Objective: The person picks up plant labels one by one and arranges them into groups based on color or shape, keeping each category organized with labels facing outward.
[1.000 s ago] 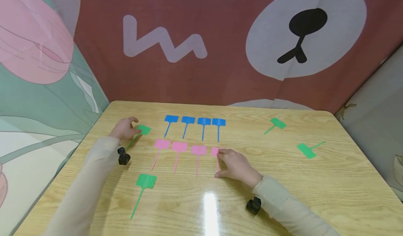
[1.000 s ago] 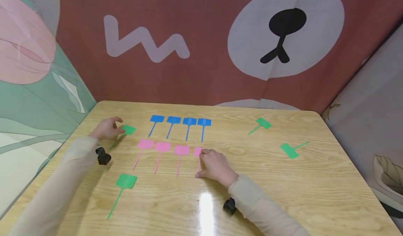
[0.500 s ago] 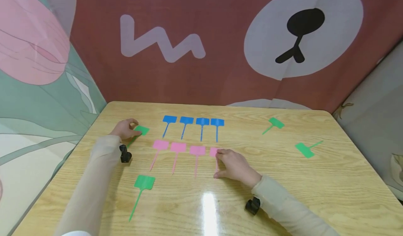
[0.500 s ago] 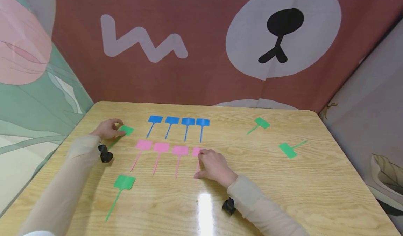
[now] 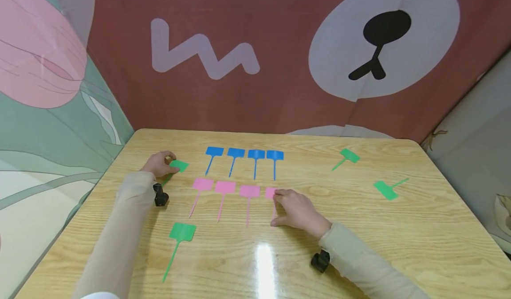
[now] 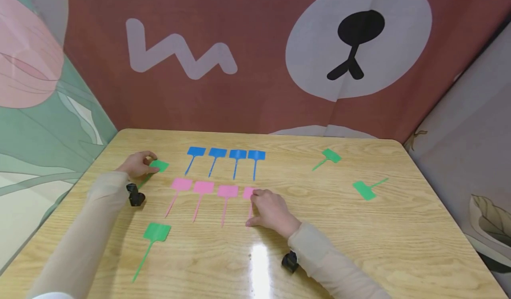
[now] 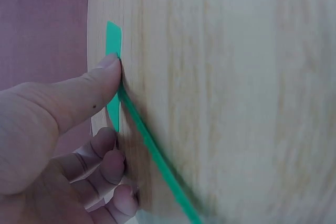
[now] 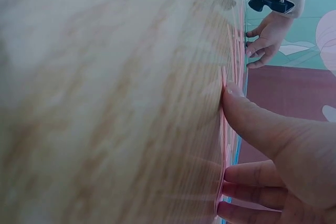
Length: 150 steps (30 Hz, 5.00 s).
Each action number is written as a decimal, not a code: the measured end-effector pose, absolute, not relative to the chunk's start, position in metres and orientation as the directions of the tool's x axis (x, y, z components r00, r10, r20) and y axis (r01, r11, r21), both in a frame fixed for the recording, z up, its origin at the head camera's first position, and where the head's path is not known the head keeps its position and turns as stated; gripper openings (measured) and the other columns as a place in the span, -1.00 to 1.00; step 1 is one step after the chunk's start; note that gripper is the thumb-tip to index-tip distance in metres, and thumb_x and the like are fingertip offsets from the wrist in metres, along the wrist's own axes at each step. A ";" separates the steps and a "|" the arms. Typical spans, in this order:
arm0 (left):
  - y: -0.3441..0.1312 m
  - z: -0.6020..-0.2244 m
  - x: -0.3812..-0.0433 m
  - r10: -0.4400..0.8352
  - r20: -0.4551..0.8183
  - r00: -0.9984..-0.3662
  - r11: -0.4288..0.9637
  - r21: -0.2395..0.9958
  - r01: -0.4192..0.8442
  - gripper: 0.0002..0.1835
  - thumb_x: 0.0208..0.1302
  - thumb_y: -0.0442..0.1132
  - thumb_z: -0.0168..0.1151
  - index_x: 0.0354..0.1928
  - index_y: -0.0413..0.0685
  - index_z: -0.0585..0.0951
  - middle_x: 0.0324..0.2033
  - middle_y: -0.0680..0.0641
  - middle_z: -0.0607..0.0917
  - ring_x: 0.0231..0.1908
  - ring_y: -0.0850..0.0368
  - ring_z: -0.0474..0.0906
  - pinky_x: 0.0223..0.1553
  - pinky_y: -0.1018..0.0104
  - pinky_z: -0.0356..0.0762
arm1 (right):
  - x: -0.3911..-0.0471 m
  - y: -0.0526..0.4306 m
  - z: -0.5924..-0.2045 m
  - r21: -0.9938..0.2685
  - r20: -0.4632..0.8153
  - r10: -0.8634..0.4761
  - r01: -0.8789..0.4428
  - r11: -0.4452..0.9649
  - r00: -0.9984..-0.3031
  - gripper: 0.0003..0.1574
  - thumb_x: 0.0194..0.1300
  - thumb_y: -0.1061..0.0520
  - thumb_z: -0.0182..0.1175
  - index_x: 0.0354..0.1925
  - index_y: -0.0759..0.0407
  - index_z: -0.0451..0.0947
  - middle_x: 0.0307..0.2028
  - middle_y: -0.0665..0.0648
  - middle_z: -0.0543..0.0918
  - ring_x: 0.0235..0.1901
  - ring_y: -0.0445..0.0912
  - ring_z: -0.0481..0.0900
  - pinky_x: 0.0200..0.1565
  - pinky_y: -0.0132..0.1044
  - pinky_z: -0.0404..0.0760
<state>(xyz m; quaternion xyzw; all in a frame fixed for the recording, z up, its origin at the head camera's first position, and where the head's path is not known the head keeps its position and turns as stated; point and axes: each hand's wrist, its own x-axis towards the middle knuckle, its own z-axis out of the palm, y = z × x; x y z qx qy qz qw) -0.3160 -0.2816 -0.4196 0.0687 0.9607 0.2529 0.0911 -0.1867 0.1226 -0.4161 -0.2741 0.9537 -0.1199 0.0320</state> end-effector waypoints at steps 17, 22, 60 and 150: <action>-0.277 -0.415 -0.312 0.152 -0.186 -0.971 0.848 0.530 0.031 -0.52 0.14 -0.22 0.25 0.00 -0.41 0.37 -0.10 -0.44 0.43 -0.12 -0.26 0.38 -0.12 -0.05 0.38 | -0.186 0.124 -0.416 -0.247 0.002 -0.529 -0.513 0.822 -0.849 -0.16 -0.14 -0.17 0.41 -0.03 0.38 0.52 0.08 0.33 0.47 0.04 0.18 0.44 -0.04 -0.01 0.49; -0.276 -0.413 -0.311 0.144 -0.194 -0.970 0.846 0.533 0.019 -0.53 0.14 -0.24 0.26 -0.04 -0.42 0.35 -0.13 -0.43 0.43 -0.18 -0.23 0.37 -0.16 -0.02 0.38 | -0.186 0.124 -0.416 -0.244 0.002 -0.532 -0.516 0.821 -0.847 -0.15 -0.14 -0.17 0.41 -0.01 0.39 0.51 0.08 0.33 0.47 0.04 0.18 0.44 -0.04 -0.02 0.49; -0.274 -0.417 -0.319 0.089 -0.018 -0.996 0.701 0.711 0.050 -0.58 0.13 -0.49 0.10 0.07 -0.47 0.39 -0.27 -0.32 0.46 -0.49 0.09 0.51 -0.49 0.34 0.50 | -0.188 0.123 -0.416 -0.243 -0.002 -0.521 -0.505 0.828 -0.853 -0.13 -0.15 -0.17 0.41 0.00 0.38 0.50 0.09 0.31 0.46 0.05 0.17 0.43 -0.02 -0.01 0.47; -0.193 -0.399 -0.168 0.291 -0.166 -0.942 0.240 0.966 -0.096 -0.50 0.05 -0.49 0.23 0.05 -0.60 0.38 -0.36 -0.19 0.53 -0.48 0.06 0.64 -0.39 0.23 0.61 | -0.185 0.123 -0.414 -0.244 0.004 -0.533 -0.517 0.820 -0.846 -0.10 -0.14 -0.20 0.39 0.03 0.38 0.49 0.09 0.32 0.46 0.07 0.16 0.42 0.05 -0.02 0.42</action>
